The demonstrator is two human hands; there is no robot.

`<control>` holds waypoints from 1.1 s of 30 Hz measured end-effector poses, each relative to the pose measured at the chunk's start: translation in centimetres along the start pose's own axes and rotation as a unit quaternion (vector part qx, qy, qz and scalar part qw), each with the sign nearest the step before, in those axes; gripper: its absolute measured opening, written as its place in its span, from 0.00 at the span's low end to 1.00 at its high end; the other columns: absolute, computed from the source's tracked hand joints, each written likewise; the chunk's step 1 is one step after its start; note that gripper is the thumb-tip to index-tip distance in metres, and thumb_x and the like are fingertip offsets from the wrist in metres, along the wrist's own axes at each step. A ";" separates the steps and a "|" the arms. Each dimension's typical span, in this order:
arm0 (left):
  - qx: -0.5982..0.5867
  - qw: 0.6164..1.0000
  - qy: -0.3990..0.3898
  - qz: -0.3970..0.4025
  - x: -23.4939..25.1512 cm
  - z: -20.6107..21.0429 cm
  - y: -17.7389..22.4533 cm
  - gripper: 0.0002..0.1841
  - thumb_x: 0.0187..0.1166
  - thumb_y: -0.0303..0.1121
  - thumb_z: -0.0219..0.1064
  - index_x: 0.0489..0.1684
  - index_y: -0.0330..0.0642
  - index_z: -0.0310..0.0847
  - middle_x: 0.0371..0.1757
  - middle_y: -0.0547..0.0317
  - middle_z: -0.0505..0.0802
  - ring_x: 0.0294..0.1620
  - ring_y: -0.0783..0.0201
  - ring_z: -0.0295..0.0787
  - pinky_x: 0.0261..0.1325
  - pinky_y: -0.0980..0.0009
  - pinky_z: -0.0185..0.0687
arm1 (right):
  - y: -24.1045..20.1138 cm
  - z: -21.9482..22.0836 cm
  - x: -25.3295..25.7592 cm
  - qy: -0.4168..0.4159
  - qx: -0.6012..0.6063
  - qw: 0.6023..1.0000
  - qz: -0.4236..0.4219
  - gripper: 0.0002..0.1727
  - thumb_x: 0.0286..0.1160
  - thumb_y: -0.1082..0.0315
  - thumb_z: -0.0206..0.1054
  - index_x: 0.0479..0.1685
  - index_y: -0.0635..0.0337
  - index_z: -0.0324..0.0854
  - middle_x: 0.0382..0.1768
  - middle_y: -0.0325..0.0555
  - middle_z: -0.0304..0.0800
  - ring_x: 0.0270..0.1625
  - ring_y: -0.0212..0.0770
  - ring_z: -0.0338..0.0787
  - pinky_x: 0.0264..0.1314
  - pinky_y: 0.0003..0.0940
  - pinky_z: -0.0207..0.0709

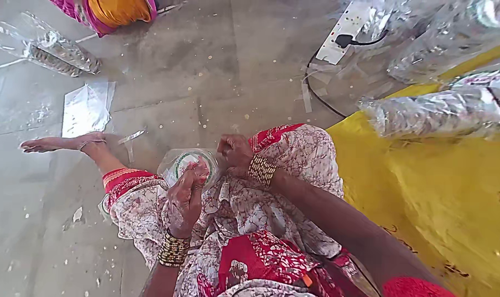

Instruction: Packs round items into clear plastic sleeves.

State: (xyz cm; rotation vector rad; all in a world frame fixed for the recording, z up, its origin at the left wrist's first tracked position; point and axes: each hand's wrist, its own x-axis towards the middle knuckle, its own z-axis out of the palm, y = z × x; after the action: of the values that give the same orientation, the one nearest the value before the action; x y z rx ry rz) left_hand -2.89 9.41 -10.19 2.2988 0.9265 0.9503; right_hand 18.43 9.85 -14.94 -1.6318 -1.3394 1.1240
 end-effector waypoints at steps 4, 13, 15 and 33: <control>-0.020 0.999 0.024 -0.024 -0.1 -0.1 -0.5 0.18 0.89 0.38 0.59 0.37 0.29 0.85 0.42 0.50 0.96 0.54 0.70 0.94 0.64 0.72 0.85 | -0.9 -1.2 1.0 0.115 0.023 0.992 -0.043 0.08 0.77 0.75 0.61 0.39 0.68 0.85 0.33 0.54 0.90 0.37 0.49 0.90 0.46 0.52 0.83; -0.071 0.997 0.037 -0.020 -0.5 0.3 -1.6 0.19 0.88 0.39 0.60 0.40 0.28 0.86 0.45 0.50 0.97 0.58 0.66 0.94 0.68 0.66 0.85 | -0.8 -0.4 1.3 0.116 -0.006 0.992 -0.048 0.08 0.77 0.76 0.62 0.40 0.70 0.86 0.36 0.56 0.91 0.41 0.52 0.92 0.50 0.54 0.84; -0.083 0.996 0.028 -0.008 -0.6 0.3 -1.9 0.20 0.89 0.40 0.59 0.42 0.28 0.86 0.46 0.49 0.97 0.59 0.65 0.94 0.69 0.64 0.85 | -1.2 0.8 0.5 0.003 -0.055 0.998 -0.020 0.08 0.82 0.72 0.62 0.40 0.69 0.84 0.37 0.59 0.88 0.46 0.57 0.90 0.53 0.58 0.79; -0.102 0.995 0.017 -0.016 -0.5 0.4 -2.2 0.20 0.89 0.41 0.59 0.40 0.29 0.86 0.45 0.50 0.97 0.59 0.61 0.94 0.69 0.62 0.86 | 0.3 -0.1 0.3 0.031 -0.079 0.996 0.024 0.10 0.81 0.70 0.62 0.44 0.67 0.86 0.40 0.60 0.91 0.49 0.59 0.91 0.55 0.61 0.80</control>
State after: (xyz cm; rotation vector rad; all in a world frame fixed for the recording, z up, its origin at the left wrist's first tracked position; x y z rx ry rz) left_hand -3.75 10.36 -12.06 2.0979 0.8361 1.0248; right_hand 18.65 10.10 -15.25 -1.8064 -1.3866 1.0074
